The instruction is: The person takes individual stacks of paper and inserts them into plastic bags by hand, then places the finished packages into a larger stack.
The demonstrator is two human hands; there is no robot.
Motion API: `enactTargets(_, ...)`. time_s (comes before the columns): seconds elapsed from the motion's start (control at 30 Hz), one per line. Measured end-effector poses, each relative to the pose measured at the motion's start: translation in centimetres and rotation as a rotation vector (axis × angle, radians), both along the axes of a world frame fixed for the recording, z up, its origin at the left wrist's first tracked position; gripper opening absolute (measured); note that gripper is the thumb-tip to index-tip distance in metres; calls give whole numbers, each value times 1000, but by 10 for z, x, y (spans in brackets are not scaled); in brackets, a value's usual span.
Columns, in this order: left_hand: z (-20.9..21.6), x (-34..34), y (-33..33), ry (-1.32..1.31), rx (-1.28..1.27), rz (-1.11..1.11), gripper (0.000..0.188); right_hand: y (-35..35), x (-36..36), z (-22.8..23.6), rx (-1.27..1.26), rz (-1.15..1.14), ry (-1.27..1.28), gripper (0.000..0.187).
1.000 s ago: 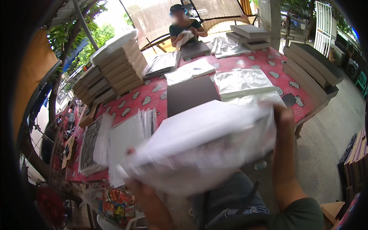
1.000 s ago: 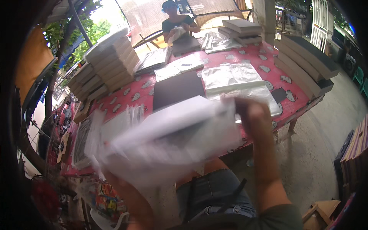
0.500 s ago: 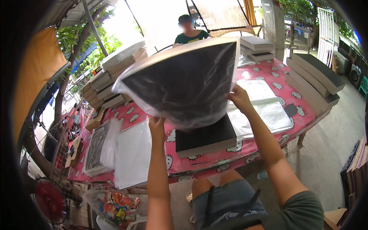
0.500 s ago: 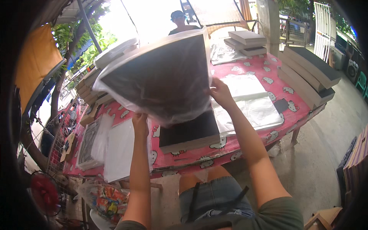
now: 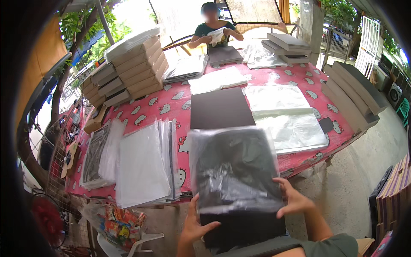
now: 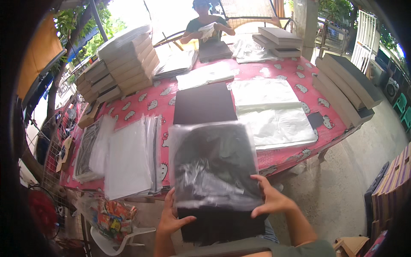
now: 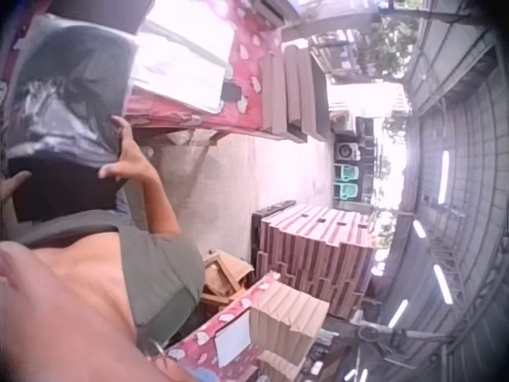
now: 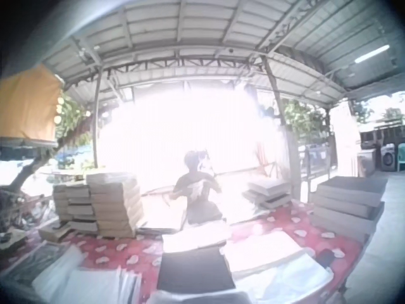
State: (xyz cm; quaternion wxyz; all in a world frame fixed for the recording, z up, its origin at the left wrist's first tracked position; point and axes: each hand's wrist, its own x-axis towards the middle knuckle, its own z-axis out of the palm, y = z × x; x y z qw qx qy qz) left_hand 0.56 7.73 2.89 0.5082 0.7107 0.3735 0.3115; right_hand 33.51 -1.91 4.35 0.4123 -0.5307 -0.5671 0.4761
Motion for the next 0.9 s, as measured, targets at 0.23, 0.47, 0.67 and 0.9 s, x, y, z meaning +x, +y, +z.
enactTargets(0.23,-37,-12,-55,-162,-224,516,47,-72,-32,-21,92,-242,-543,64)
enactTargets(0.47,-57,-3,-117,-325,-122,800,29,-131,-43,-47,19,-26,-468,66)
enactTargets(0.67,-48,24,-59,-716,243,945,18,-101,-79,-45,192,-137,-568,62)
enactTargets(0.9,-9,-78,75,-237,782,1375,15,47,-176,-42,751,235,-416,54)
